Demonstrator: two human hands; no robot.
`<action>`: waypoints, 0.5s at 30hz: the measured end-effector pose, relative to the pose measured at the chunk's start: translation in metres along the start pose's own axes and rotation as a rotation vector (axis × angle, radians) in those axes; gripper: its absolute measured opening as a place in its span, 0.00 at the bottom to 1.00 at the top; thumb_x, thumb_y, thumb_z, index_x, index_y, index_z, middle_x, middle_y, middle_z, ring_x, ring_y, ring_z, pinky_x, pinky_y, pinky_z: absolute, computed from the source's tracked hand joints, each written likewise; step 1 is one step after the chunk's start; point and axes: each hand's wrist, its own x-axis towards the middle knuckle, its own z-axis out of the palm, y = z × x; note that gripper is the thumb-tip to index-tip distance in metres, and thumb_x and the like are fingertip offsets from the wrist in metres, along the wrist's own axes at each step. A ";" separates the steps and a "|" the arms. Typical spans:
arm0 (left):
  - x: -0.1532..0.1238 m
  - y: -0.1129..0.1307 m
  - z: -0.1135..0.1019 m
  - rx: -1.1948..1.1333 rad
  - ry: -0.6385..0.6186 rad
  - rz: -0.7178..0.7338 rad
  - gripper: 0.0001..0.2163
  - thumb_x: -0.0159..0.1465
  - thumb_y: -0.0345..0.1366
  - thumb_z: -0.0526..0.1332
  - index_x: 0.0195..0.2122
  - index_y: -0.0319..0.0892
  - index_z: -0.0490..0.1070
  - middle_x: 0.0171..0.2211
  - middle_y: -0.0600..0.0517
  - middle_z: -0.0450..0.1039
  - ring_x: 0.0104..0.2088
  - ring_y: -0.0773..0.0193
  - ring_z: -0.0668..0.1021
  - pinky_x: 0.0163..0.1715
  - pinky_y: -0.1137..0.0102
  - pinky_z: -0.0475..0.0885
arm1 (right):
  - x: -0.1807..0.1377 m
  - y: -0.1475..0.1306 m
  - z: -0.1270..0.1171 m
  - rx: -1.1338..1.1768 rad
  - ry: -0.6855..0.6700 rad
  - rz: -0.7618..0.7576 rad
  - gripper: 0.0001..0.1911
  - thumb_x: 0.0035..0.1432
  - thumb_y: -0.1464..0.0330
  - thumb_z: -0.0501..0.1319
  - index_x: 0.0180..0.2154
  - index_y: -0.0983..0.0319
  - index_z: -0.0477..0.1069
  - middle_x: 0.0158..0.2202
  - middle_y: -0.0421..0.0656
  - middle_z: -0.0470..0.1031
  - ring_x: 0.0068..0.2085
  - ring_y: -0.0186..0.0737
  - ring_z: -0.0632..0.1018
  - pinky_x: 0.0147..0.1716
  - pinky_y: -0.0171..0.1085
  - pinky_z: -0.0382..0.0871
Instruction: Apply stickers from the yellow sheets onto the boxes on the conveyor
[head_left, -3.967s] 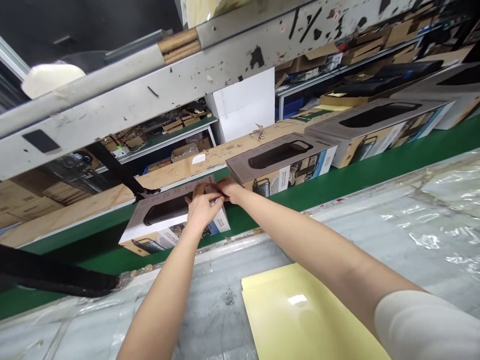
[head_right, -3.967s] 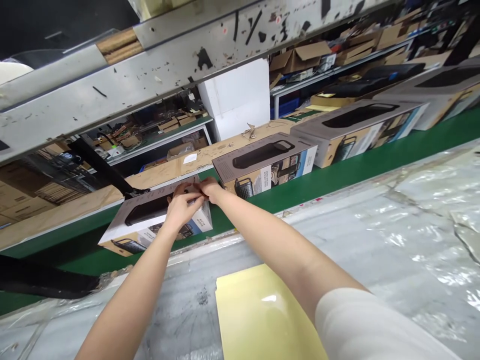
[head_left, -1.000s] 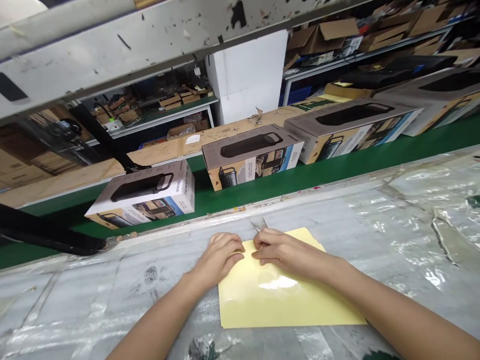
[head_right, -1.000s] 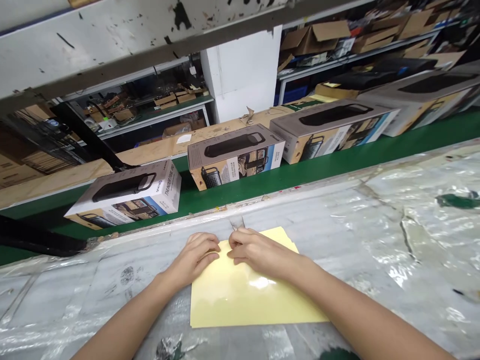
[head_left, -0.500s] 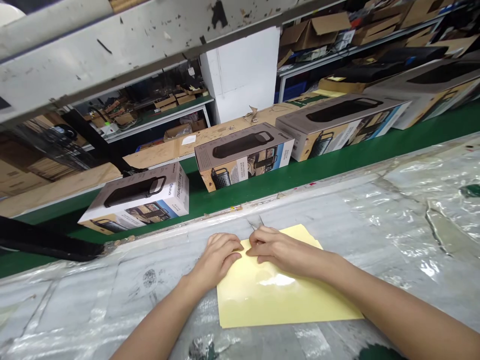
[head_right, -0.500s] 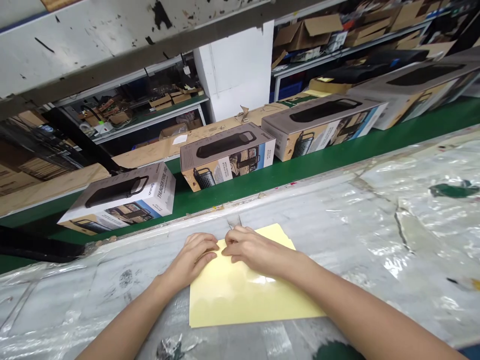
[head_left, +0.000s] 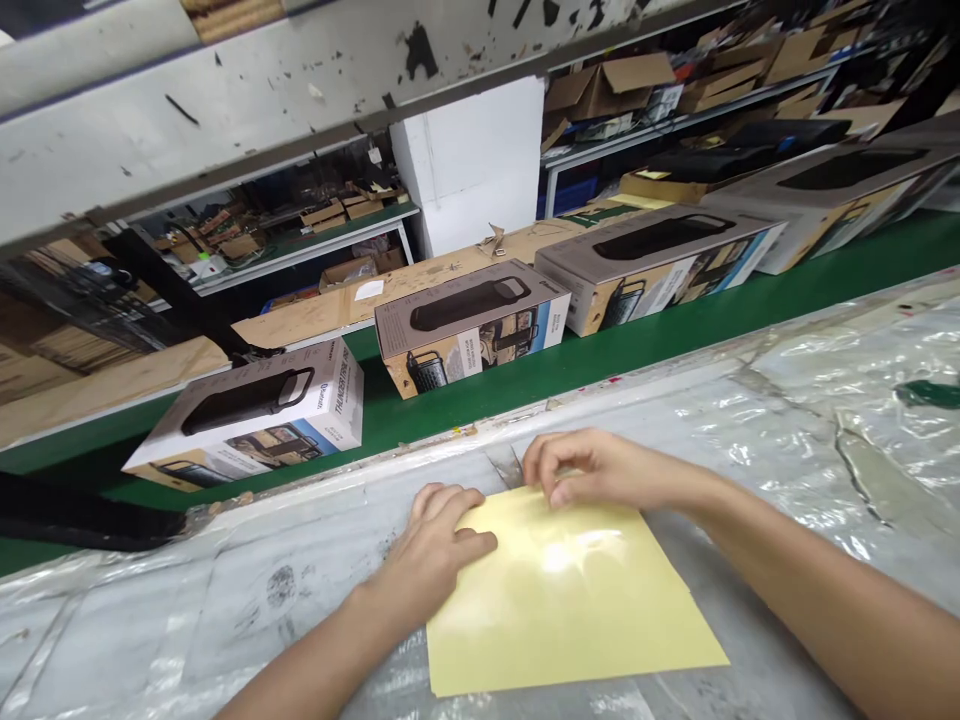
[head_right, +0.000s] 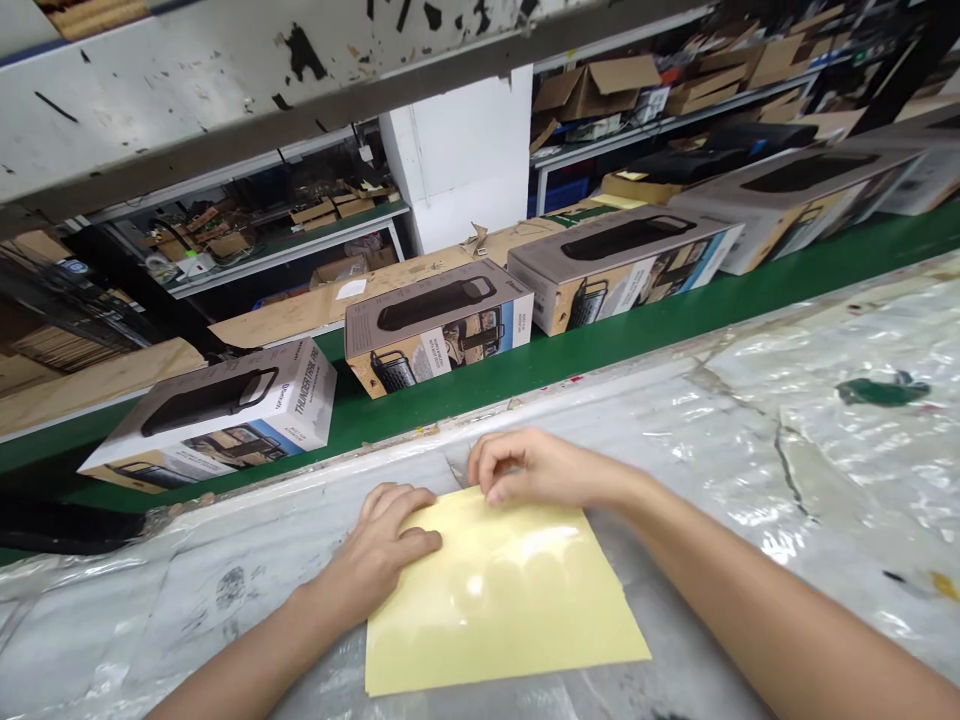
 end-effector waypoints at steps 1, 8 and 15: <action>0.007 -0.001 -0.006 0.007 -0.011 0.031 0.14 0.73 0.26 0.53 0.42 0.48 0.78 0.55 0.46 0.72 0.54 0.54 0.72 0.55 0.55 0.67 | 0.004 -0.003 -0.013 0.004 0.028 0.026 0.15 0.58 0.56 0.69 0.31 0.61 0.74 0.36 0.44 0.77 0.39 0.43 0.77 0.41 0.42 0.71; 0.141 -0.074 -0.053 0.145 0.215 -0.230 0.18 0.67 0.33 0.65 0.58 0.40 0.71 0.67 0.37 0.62 0.67 0.44 0.63 0.65 0.50 0.61 | 0.080 -0.005 -0.076 -0.454 0.440 -0.243 0.09 0.58 0.62 0.62 0.36 0.60 0.72 0.35 0.44 0.77 0.37 0.44 0.77 0.39 0.42 0.70; 0.204 -0.126 -0.034 0.244 0.202 -0.447 0.21 0.64 0.31 0.68 0.59 0.42 0.72 0.64 0.41 0.69 0.64 0.45 0.71 0.61 0.52 0.66 | 0.145 0.009 -0.101 -0.815 0.443 -0.339 0.17 0.63 0.71 0.56 0.54 0.58 0.68 0.38 0.45 0.78 0.41 0.49 0.78 0.41 0.43 0.73</action>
